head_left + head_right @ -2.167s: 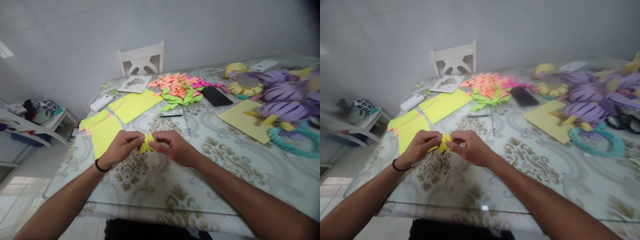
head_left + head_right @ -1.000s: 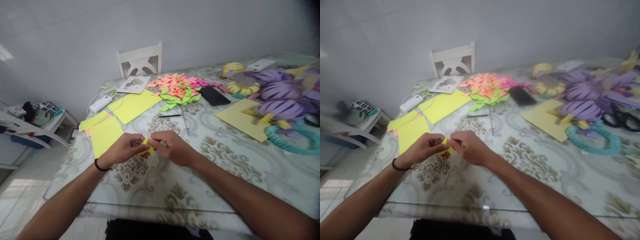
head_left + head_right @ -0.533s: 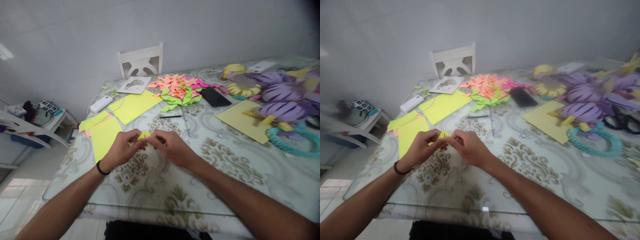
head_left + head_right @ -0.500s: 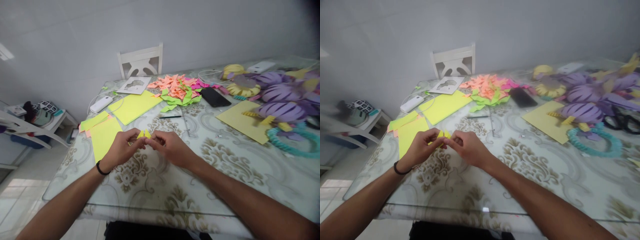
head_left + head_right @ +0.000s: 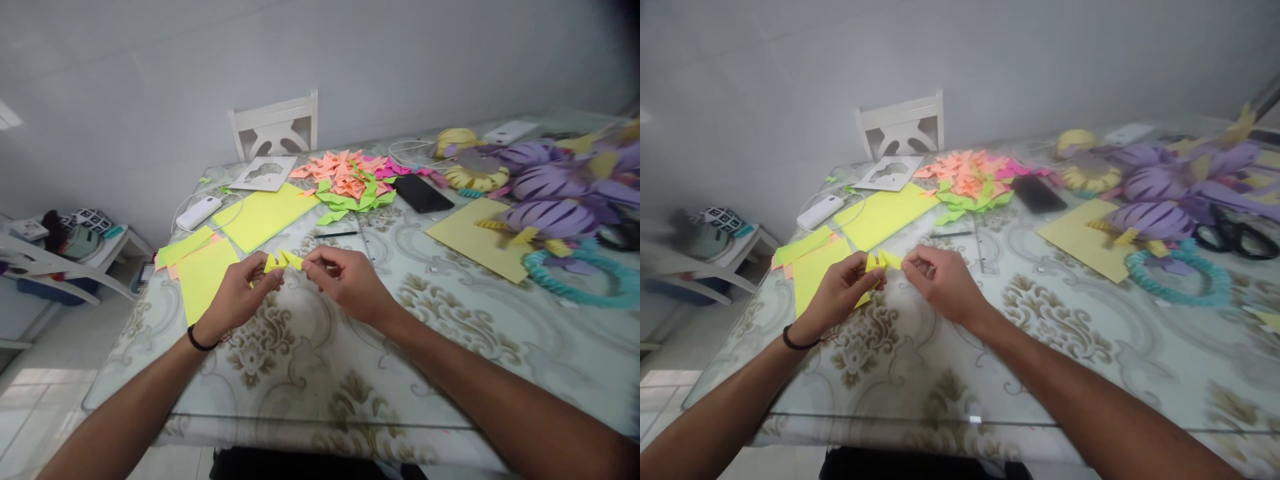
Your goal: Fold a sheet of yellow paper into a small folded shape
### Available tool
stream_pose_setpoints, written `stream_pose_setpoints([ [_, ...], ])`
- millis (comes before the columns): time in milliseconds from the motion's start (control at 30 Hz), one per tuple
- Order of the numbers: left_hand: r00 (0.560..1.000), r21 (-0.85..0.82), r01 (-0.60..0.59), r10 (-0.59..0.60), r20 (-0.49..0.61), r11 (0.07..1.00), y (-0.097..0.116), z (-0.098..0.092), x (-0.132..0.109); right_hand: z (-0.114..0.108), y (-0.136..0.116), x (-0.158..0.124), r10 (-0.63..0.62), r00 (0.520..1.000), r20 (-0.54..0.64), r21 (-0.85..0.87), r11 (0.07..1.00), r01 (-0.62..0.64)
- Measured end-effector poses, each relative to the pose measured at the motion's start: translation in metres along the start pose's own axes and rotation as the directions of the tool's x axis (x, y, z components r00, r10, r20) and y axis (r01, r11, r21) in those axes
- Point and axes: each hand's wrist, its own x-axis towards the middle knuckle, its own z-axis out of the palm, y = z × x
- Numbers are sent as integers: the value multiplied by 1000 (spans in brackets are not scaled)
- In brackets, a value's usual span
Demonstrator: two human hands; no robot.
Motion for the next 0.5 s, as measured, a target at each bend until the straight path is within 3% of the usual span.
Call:
stream_pose_setpoints([
  [133,999,4,10,-10,32,1000,-1,-2,1,-3,5,3,-6,997,-71,15,1000,7],
  [333,979,-58,43,-31,204,997,3,-6,1,-7,9,5,12,988,-156,64,998,-2],
  [500,971,-51,53,-40,235,997,3,-7,1,-6,8,4,-15,978,-209,19,1000,19],
])
